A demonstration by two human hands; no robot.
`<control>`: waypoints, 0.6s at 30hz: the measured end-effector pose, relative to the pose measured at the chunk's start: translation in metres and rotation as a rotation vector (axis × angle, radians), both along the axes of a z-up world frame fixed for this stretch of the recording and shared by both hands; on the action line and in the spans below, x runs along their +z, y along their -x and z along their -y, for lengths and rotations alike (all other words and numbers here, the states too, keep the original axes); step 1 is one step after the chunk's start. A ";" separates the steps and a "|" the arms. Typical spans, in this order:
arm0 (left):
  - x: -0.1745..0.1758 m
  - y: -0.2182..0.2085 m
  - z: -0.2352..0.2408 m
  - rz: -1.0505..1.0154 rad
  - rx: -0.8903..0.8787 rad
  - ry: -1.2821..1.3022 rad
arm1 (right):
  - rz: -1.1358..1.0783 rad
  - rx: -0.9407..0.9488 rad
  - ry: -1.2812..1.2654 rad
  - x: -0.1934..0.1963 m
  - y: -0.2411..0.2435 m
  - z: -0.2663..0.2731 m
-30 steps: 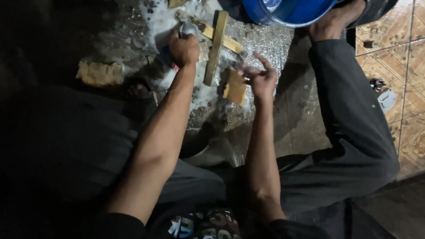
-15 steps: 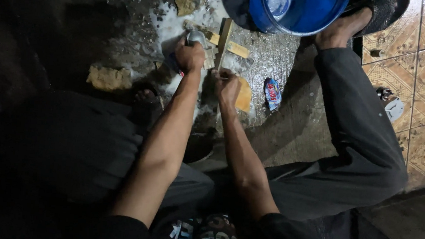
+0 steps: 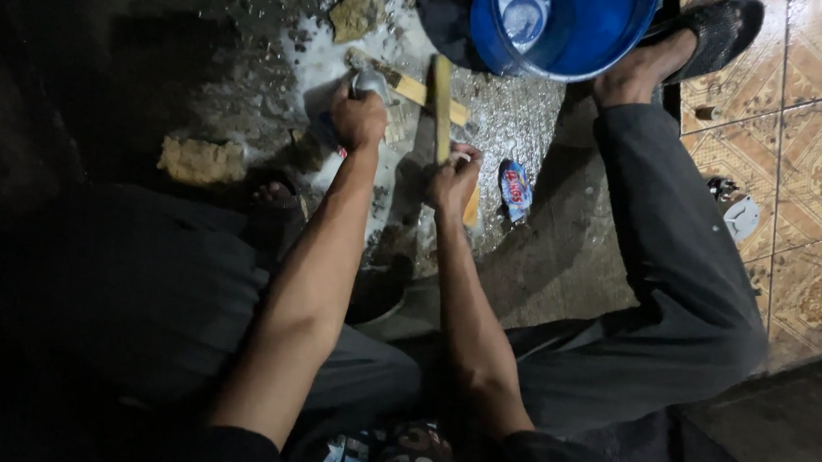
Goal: The person scrubs a small metal part with a brush and sponge while seated on the floor. They repeatedly dip the brush into a blue bucket of water and continue scrubbing the part, occasionally rinsing it.
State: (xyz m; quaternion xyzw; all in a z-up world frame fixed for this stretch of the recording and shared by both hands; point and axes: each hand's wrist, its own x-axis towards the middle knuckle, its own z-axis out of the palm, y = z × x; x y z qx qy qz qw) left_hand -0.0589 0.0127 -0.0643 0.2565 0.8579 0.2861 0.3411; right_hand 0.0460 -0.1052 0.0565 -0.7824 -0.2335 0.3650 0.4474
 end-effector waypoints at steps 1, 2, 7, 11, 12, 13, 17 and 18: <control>-0.004 0.002 0.000 0.000 -0.004 -0.007 | 0.000 -0.004 -0.007 0.007 0.002 -0.002; -0.009 0.003 -0.001 0.021 0.003 -0.054 | 0.026 0.076 -0.071 0.014 0.004 -0.004; -0.024 -0.007 -0.002 0.010 -0.027 -0.189 | -0.016 0.259 -0.041 0.031 0.013 -0.008; 0.023 -0.013 -0.002 -0.072 -0.061 -0.130 | 0.090 0.473 0.123 -0.015 0.013 -0.007; 0.038 -0.013 -0.001 -0.074 -0.085 -0.137 | 0.096 0.522 0.075 -0.010 0.015 -0.009; 0.036 -0.012 0.000 -0.065 -0.095 -0.147 | 0.107 0.510 0.068 -0.035 0.013 -0.013; 0.040 -0.019 0.002 -0.182 -0.162 -0.206 | 0.079 0.331 0.067 -0.055 0.007 -0.014; 0.046 -0.019 0.001 -0.161 -0.088 -0.247 | 0.098 0.356 0.078 -0.038 0.012 -0.011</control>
